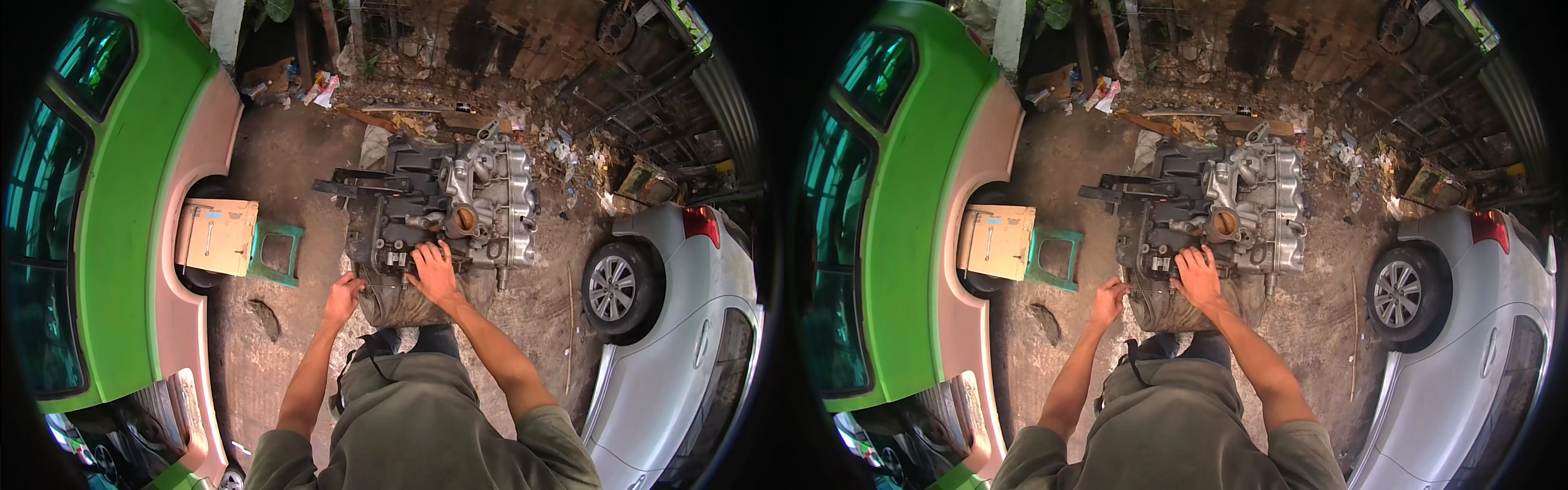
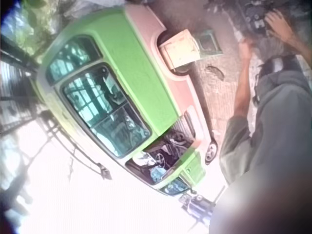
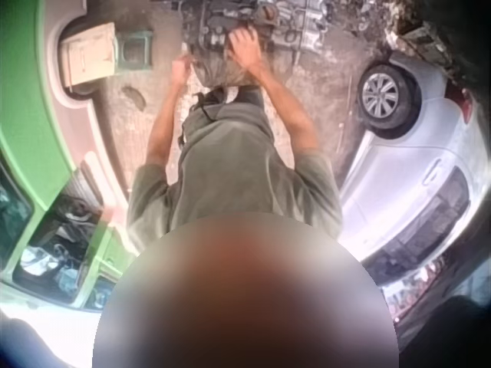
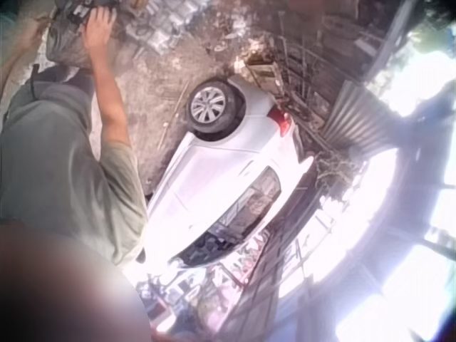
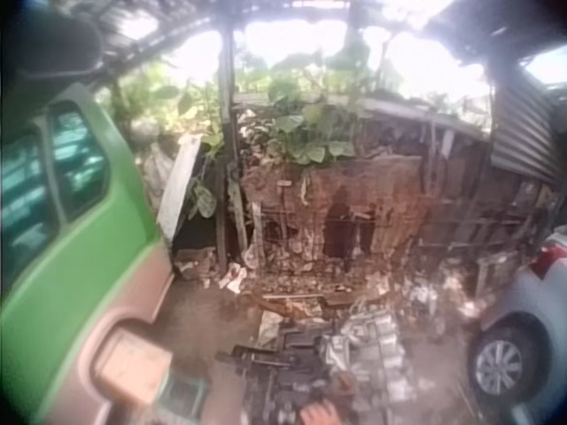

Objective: The person uses a wrench to loosen and remove bolts from a car engine block resting on a cloth on the ground. They then remove a small metal component from the engine and place it on a nearby cardboard box.

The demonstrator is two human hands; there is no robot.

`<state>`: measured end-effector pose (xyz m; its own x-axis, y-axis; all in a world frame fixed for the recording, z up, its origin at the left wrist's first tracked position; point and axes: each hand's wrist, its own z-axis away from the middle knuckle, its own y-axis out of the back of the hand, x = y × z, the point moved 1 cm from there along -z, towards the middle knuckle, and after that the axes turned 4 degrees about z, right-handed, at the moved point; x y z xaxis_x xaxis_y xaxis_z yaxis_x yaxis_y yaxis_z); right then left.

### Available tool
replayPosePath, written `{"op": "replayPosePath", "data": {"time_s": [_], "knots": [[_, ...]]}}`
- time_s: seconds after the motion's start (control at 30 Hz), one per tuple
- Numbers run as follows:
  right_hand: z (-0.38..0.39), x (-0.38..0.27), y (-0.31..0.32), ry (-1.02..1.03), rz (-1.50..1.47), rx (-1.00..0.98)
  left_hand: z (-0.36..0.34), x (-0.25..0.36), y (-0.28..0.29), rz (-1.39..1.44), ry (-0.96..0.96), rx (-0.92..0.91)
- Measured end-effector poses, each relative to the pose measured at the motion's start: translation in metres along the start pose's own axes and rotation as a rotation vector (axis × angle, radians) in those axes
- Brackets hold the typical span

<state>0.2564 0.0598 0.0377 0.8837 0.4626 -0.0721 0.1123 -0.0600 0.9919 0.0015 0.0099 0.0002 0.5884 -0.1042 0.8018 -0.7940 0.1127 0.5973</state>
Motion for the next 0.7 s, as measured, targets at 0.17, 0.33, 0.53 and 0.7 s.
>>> {"op": "replayPosePath", "data": {"time_s": [0.17, 0.33, 0.53, 0.7], "knots": [[-0.003, 0.017, 0.001, -0.020, 0.026, -0.021, -0.024, 0.042, 0.016, 0.028, -0.122, 0.128], [-0.003, 0.010, -0.002, -0.007, 0.025, 0.024, -0.031, 0.064, 0.027, 0.005, -0.061, 0.030], [-0.002, 0.010, 0.001, -0.021, 0.012, -0.030, -0.039, 0.074, 0.024, 0.039, -0.101, 0.029], [-0.003, 0.008, 0.003, -0.022, 0.016, -0.023, -0.040, 0.076, 0.024, 0.074, -0.077, 0.017]]}}
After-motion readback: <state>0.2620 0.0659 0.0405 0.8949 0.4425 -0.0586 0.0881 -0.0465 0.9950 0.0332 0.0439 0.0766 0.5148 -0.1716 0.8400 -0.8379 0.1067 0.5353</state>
